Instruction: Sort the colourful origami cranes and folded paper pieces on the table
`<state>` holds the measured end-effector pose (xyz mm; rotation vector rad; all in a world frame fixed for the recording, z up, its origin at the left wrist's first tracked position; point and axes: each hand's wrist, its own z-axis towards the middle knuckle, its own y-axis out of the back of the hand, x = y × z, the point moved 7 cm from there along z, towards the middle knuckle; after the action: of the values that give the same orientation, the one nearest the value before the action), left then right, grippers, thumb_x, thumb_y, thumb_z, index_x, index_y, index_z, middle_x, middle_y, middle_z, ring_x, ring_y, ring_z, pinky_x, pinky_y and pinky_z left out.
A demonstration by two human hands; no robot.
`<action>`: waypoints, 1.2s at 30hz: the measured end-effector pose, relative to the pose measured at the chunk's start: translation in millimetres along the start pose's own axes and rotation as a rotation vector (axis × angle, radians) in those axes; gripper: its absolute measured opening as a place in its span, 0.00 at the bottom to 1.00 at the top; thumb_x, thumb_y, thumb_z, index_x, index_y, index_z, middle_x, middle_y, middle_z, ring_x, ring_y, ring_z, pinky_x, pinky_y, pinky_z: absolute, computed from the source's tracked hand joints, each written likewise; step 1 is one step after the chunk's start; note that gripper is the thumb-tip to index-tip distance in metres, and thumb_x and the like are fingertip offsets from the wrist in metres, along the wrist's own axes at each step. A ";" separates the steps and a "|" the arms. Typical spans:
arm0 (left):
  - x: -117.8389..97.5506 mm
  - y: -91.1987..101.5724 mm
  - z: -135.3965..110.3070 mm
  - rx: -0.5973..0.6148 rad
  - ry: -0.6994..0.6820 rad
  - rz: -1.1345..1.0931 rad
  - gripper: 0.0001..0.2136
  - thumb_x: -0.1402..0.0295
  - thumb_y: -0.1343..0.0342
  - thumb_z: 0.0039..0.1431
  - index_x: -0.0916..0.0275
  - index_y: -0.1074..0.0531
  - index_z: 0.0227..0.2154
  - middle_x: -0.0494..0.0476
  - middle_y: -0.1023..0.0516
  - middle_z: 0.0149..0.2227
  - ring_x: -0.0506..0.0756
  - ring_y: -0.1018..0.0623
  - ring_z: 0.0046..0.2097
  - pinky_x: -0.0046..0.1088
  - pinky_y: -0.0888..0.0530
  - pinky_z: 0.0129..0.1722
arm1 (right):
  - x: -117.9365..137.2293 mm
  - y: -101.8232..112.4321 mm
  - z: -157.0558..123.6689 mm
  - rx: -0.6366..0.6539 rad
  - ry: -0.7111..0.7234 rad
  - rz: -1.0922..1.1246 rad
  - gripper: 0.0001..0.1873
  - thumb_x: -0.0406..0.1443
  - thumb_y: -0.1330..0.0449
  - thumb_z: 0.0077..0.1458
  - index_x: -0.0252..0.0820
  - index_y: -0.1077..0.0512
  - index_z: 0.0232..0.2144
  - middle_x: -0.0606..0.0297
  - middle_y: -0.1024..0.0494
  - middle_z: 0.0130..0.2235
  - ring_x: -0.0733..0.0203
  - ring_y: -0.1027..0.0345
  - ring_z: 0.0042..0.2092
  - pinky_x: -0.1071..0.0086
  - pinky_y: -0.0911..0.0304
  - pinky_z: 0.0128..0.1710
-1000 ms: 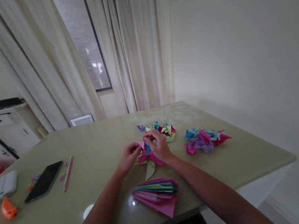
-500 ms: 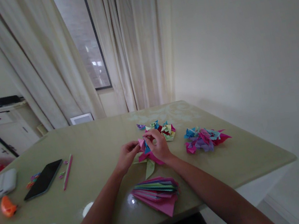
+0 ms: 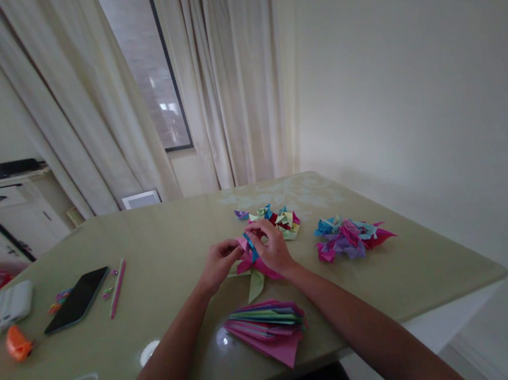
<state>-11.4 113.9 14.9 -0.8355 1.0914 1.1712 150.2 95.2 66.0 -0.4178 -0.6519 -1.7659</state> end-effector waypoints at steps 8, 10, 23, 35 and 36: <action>-4.1 -9.3 -2.7 0.060 -0.008 0.055 0.20 0.50 0.31 0.53 0.66 0.19 0.32 0.54 0.19 0.29 0.52 0.25 0.31 0.26 0.31 0.33 | -2.0 -1.0 -0.4 -0.006 -0.034 0.020 0.07 0.38 0.41 0.67 0.45 0.23 0.40 0.61 0.21 0.39 0.56 0.26 0.40 0.64 0.30 0.43; -5.6 -10.2 -2.7 0.041 -0.014 0.045 0.20 0.50 0.31 0.53 0.65 0.20 0.31 0.54 0.20 0.28 0.52 0.25 0.30 0.26 0.31 0.32 | -5.2 -1.6 -1.0 -0.009 -0.064 0.058 0.07 0.38 0.41 0.67 0.45 0.24 0.40 0.61 0.20 0.40 0.57 0.25 0.41 0.65 0.29 0.43; -13.0 6.9 2.0 -0.170 -0.075 0.014 0.19 0.50 0.30 0.50 0.63 0.19 0.31 0.56 0.16 0.31 0.54 0.19 0.32 0.30 0.21 0.37 | -30.2 4.8 8.5 0.021 -0.251 0.090 0.11 0.43 0.40 0.65 0.43 0.23 0.40 0.61 0.17 0.40 0.57 0.23 0.42 0.67 0.30 0.42; -8.1 0.2 -0.4 -0.133 -0.241 0.221 0.16 0.54 0.34 0.59 0.62 0.23 0.38 0.56 0.16 0.33 0.55 0.17 0.35 0.30 0.21 0.37 | -35.0 -15.4 0.4 0.279 -0.248 0.071 0.14 0.46 0.33 0.58 0.42 0.19 0.39 0.63 0.18 0.35 0.58 0.26 0.37 0.68 0.33 0.38; -9.6 1.1 -1.2 -0.161 -0.249 0.234 0.15 0.54 0.34 0.58 0.61 0.25 0.37 0.54 0.17 0.33 0.54 0.18 0.34 0.29 0.22 0.35 | -37.5 -12.6 1.6 0.256 -0.264 0.078 0.13 0.45 0.33 0.58 0.42 0.20 0.38 0.64 0.18 0.35 0.58 0.26 0.36 0.68 0.33 0.38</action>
<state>-13.1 110.2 23.7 -0.6738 0.9141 1.5327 148.8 127.1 42.6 -0.4965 -1.0224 -1.5422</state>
